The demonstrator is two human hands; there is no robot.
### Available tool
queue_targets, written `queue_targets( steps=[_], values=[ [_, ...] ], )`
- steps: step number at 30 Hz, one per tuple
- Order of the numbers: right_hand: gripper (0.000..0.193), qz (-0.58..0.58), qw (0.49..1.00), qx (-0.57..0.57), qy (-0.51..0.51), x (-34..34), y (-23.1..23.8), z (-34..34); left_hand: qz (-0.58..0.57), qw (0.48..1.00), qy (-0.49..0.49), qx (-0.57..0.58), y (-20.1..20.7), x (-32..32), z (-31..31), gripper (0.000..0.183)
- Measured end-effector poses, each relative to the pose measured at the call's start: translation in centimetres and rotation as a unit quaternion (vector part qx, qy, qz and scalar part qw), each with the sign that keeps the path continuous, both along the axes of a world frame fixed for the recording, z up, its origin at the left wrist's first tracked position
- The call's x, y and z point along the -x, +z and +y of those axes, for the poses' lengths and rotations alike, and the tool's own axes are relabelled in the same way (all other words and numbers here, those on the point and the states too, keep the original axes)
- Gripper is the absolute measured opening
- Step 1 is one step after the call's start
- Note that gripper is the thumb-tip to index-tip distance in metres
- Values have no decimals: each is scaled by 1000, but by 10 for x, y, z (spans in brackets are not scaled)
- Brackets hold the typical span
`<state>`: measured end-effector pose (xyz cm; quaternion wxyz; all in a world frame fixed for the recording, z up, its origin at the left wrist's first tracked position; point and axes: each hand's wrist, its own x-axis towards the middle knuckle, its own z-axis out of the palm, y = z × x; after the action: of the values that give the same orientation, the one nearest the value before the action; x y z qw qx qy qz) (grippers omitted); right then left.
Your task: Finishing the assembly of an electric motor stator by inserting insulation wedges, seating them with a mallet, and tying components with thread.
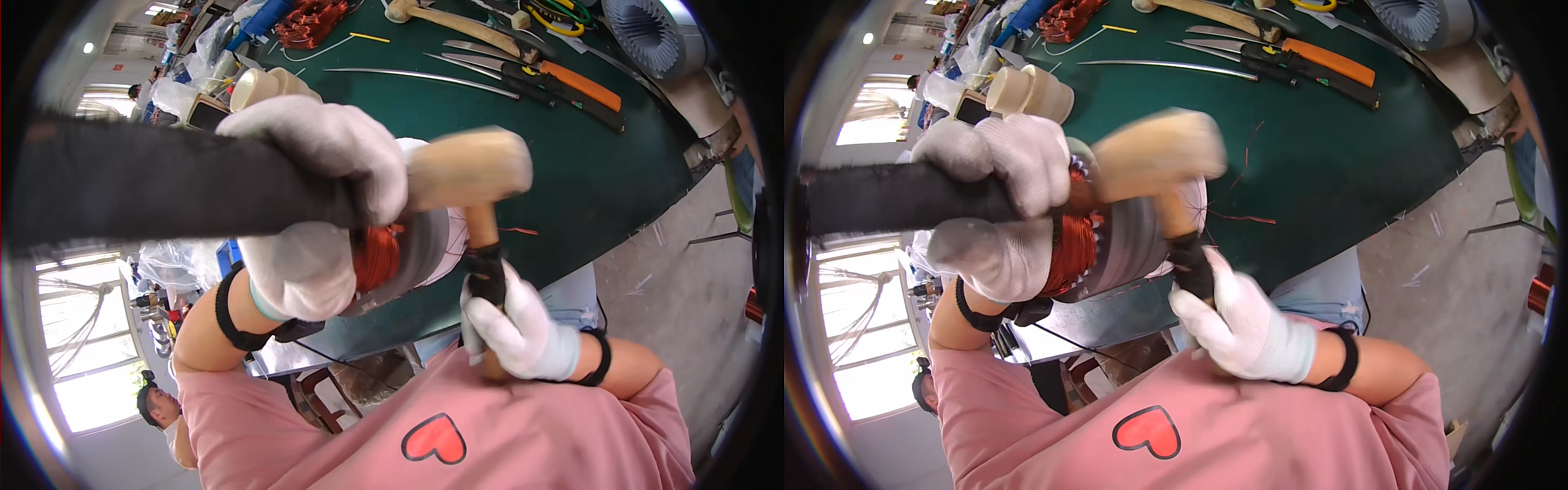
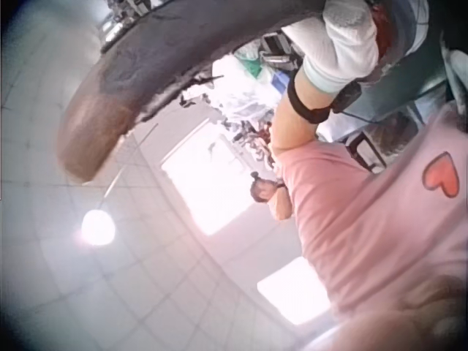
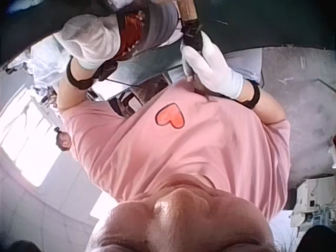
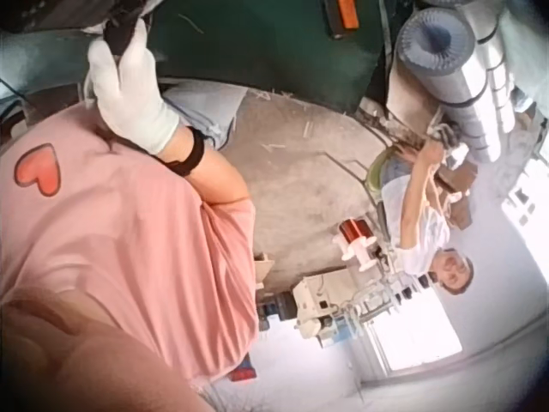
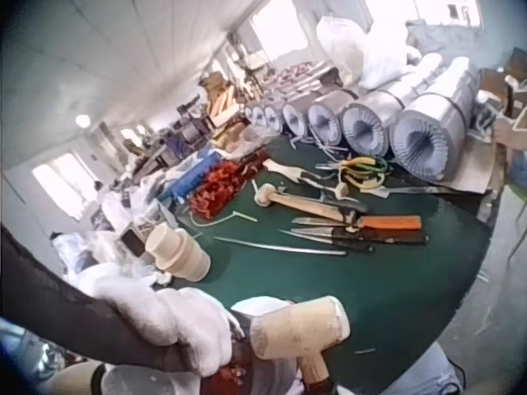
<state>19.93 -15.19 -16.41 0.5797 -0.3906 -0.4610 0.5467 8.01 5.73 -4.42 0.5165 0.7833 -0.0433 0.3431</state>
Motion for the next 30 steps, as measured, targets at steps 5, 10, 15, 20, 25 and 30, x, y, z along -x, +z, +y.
queue_targets(
  steps=[5, 10, 15, 20, 25, 30],
  values=[
    [28, 173, 969, 168, -60, -34, 19, 14, 17, 979, 200, -25, 0, -6, -20, 57],
    [29, 168, 958, 94, -210, -77, 42, 38, 19, 980, 200, 12, 6, -6, -13, 49],
    [30, 179, 959, 47, -216, -74, 52, 39, -43, 976, 212, -3, -3, -15, -19, 47],
    [34, 91, 964, 231, 91, -80, 56, 47, -49, 965, 255, 27, -1, -18, -19, 48],
    [34, 99, 975, 38, -196, -94, 32, 50, -34, 962, 268, 33, 0, -22, -26, 50],
    [31, 115, 952, 262, 106, -70, 50, 37, -34, 969, 237, 67, 2, -13, -22, 49]
  ],
)
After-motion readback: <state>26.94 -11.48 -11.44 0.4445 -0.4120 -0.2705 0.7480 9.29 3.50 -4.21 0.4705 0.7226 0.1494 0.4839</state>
